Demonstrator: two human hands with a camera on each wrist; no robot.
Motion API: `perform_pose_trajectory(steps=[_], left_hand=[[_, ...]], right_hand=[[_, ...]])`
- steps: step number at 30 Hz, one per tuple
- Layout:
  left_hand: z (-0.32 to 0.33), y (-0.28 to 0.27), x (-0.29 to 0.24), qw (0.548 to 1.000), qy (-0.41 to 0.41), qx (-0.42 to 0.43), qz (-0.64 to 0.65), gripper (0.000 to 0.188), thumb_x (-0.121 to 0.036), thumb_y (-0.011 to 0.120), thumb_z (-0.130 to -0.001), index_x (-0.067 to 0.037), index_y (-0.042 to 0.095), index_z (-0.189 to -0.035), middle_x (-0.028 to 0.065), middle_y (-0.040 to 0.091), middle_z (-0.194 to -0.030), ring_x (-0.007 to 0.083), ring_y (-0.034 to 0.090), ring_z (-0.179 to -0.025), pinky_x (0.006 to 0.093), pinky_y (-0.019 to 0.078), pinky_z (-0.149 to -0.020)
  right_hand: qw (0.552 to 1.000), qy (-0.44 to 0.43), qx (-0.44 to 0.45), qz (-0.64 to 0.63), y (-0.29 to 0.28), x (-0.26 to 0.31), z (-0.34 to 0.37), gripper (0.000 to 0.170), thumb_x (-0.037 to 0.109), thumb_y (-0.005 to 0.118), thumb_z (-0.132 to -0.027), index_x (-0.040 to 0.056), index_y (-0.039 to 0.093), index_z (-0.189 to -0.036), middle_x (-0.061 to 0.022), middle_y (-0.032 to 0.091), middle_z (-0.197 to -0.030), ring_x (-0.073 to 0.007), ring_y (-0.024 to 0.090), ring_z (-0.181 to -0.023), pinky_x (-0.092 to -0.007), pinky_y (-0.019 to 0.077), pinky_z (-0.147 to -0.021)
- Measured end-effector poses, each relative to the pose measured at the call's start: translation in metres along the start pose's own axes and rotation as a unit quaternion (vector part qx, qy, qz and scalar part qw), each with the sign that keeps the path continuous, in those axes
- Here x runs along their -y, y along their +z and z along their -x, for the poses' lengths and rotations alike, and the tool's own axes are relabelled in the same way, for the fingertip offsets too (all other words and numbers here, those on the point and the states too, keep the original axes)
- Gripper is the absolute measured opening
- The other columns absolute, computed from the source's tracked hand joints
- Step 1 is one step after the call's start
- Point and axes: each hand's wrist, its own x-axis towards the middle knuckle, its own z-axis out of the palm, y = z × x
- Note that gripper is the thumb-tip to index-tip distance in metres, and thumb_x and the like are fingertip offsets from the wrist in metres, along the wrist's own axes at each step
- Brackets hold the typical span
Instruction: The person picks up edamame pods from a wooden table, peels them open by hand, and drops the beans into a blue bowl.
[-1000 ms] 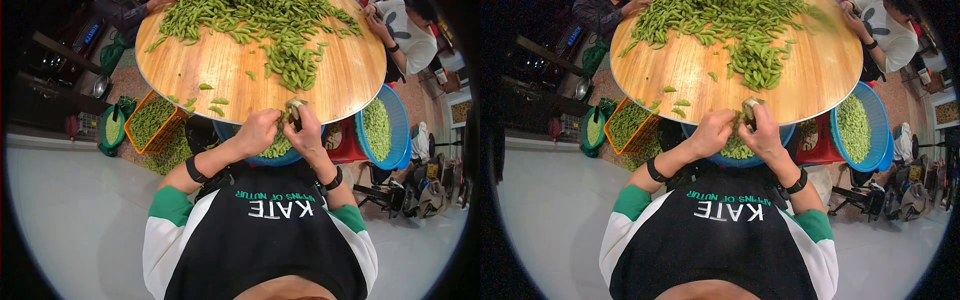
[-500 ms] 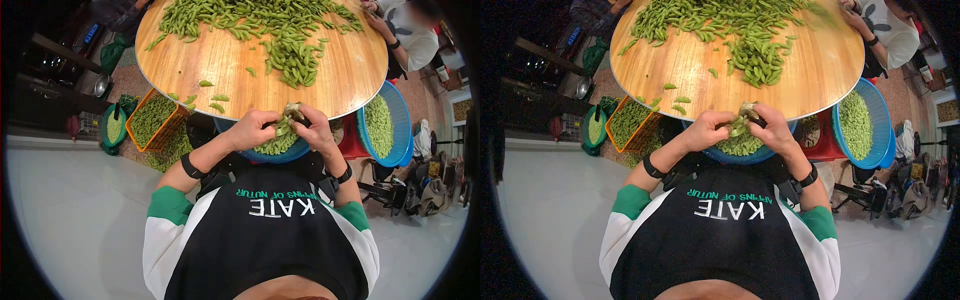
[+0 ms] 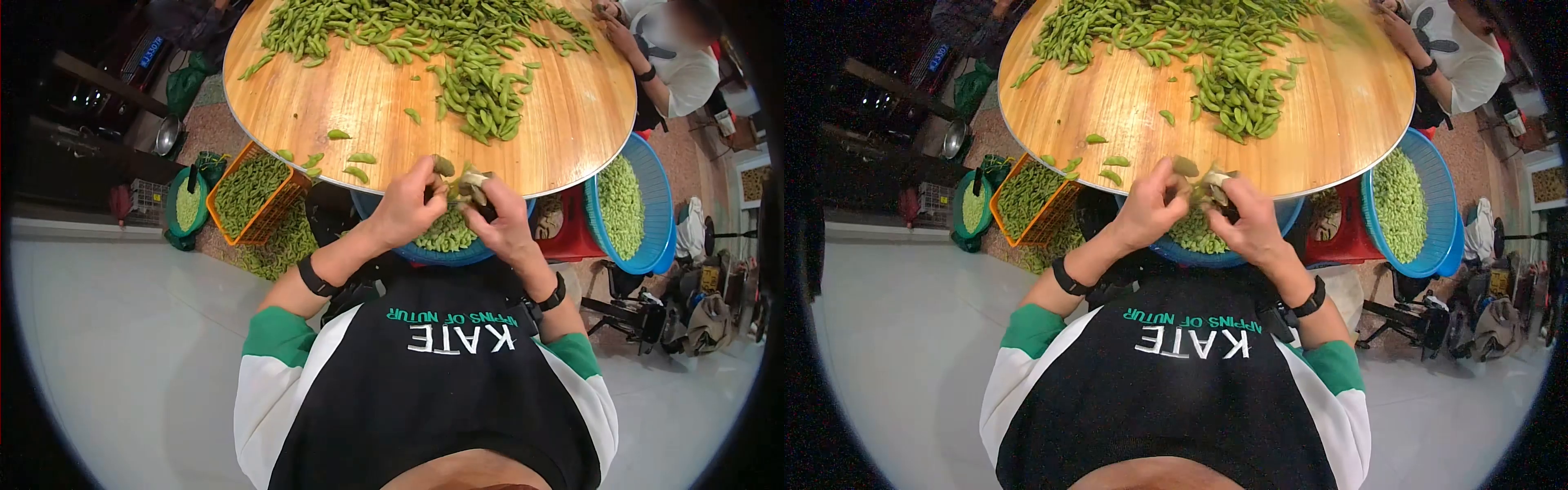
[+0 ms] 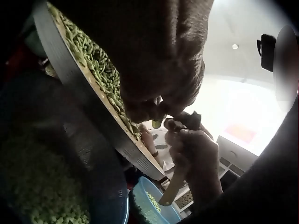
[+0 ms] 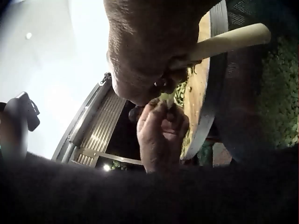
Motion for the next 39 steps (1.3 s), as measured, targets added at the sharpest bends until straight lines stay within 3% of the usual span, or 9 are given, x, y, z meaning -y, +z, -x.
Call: perform_pose_trajectory(steps=[7, 10, 13, 17, 20, 23, 29, 36, 39], left_hand=[[0.004, 0.010, -0.002, 0.999, 0.028, -0.023, 0.000, 0.019, 0.000, 0.058, -0.080, 0.001, 0.042, -0.089, 0.0097, 0.051, -0.064, 0.0178, 0.051, -0.057, 0.0319, 0.0404, -0.053], [0.005, 0.014, -0.005, 0.998, 0.052, -0.009, 0.042, 0.022, 0.001, 0.056, -0.084, 0.000, 0.047, -0.104, 0.0032, 0.054, -0.072, 0.0047, 0.048, -0.062, 0.0226, 0.0406, -0.053], [0.002, 0.012, -0.014, 0.997, 0.064, -0.018, 0.038, 0.018, -0.001, 0.058, -0.080, 0.002, 0.046, -0.093, 0.0120, 0.054, -0.065, 0.0240, 0.054, -0.055, 0.0360, 0.0421, -0.052], [0.004, -0.026, -0.016, 0.941, 0.220, -0.071, -0.249, 0.017, -0.001, 0.056, -0.075, 0.000, 0.050, -0.090, 0.0171, 0.055, -0.073, 0.0365, 0.057, -0.067, 0.0431, 0.0467, -0.058], [-0.004, -0.075, -0.006, 0.837, 0.106, -0.118, -0.523, 0.006, -0.005, 0.058, -0.077, -0.002, 0.056, -0.081, 0.0153, 0.056, -0.075, 0.0346, 0.057, -0.072, 0.0434, 0.0475, -0.065], [-0.023, -0.086, 0.011, 0.825, 0.108, -0.142, -0.536, 0.005, -0.007, 0.058, -0.079, -0.002, 0.059, -0.080, 0.0149, 0.056, -0.074, 0.0348, 0.058, -0.074, 0.0432, 0.0480, -0.066], [-0.084, -0.054, 0.039, 0.877, 0.157, -0.140, -0.433, 0.009, -0.006, 0.059, -0.078, -0.002, 0.061, -0.085, 0.0173, 0.054, -0.086, 0.0360, 0.056, -0.088, 0.0439, 0.0488, -0.073], [-0.088, -0.050, 0.048, 0.864, 0.206, -0.082, -0.453, 0.013, -0.004, 0.056, -0.079, 0.000, 0.059, -0.091, 0.0186, 0.056, -0.088, 0.0372, 0.057, -0.090, 0.0437, 0.0486, -0.076], [-0.069, -0.032, 0.023, 0.965, 0.048, -0.047, -0.252, 0.008, -0.005, 0.055, -0.085, 0.001, 0.058, -0.091, 0.0138, 0.060, -0.083, 0.0275, 0.061, -0.078, 0.0365, 0.0495, -0.069]], right_hand=[[0.998, 0.022, -0.033, -0.037, 0.006, 0.002, -0.001, 0.024, 0.002, 0.069, -0.074, -0.0016, 0.058, -0.095, -0.0141, 0.057, -0.077, -0.0272, 0.057, -0.066, -0.0333, 0.0459, -0.061], [0.997, 0.048, -0.006, -0.052, 0.005, 0.007, 0.001, 0.021, 0.001, 0.067, -0.075, -0.0018, 0.058, -0.093, -0.0138, 0.056, -0.077, -0.0267, 0.057, -0.066, -0.0330, 0.0460, -0.060], [0.996, 0.056, -0.025, -0.070, 0.005, 0.010, -0.001, 0.019, 0.001, 0.065, -0.074, -0.0011, 0.057, -0.092, -0.0138, 0.054, -0.075, -0.0265, 0.056, -0.065, -0.0328, 0.0456, -0.060], [0.998, 0.037, 0.007, -0.050, 0.007, -0.010, 0.007, 0.018, 0.003, 0.065, -0.074, -0.0005, 0.057, -0.090, -0.0138, 0.054, -0.074, -0.0257, 0.056, -0.064, -0.0322, 0.0447, -0.059], [0.994, 0.062, 0.038, -0.076, 0.003, -0.009, 0.011, 0.015, 0.003, 0.066, -0.074, -0.0005, 0.058, -0.087, -0.0132, 0.055, -0.074, -0.0256, 0.056, -0.064, -0.0321, 0.0440, -0.058], [0.991, 0.031, 0.062, -0.118, 0.007, -0.007, 0.011, 0.015, 0.003, 0.067, -0.076, -0.0008, 0.058, -0.086, -0.0123, 0.056, -0.075, -0.0260, 0.057, -0.066, -0.0314, 0.0446, -0.060], [0.995, 0.012, 0.050, -0.088, 0.005, -0.006, 0.009, 0.014, 0.002, 0.067, -0.077, -0.0011, 0.059, -0.088, -0.0123, 0.059, -0.078, -0.0236, 0.059, -0.069, -0.0306, 0.0468, -0.064], [0.940, 0.191, 0.060, -0.277, -0.001, -0.002, 0.007, 0.031, 0.009, 0.048, -0.094, -0.0017, 0.050, -0.123, -0.0060, 0.062, -0.084, -0.0103, 0.055, -0.066, -0.0238, 0.0447, -0.057], [0.902, 0.234, 0.030, -0.362, 0.002, -0.001, -0.003, 0.036, 0.011, 0.044, -0.098, 0.0003, 0.044, -0.132, -0.0044, 0.060, -0.085, -0.0067, 0.052, -0.063, -0.0196, 0.0405, -0.050]])
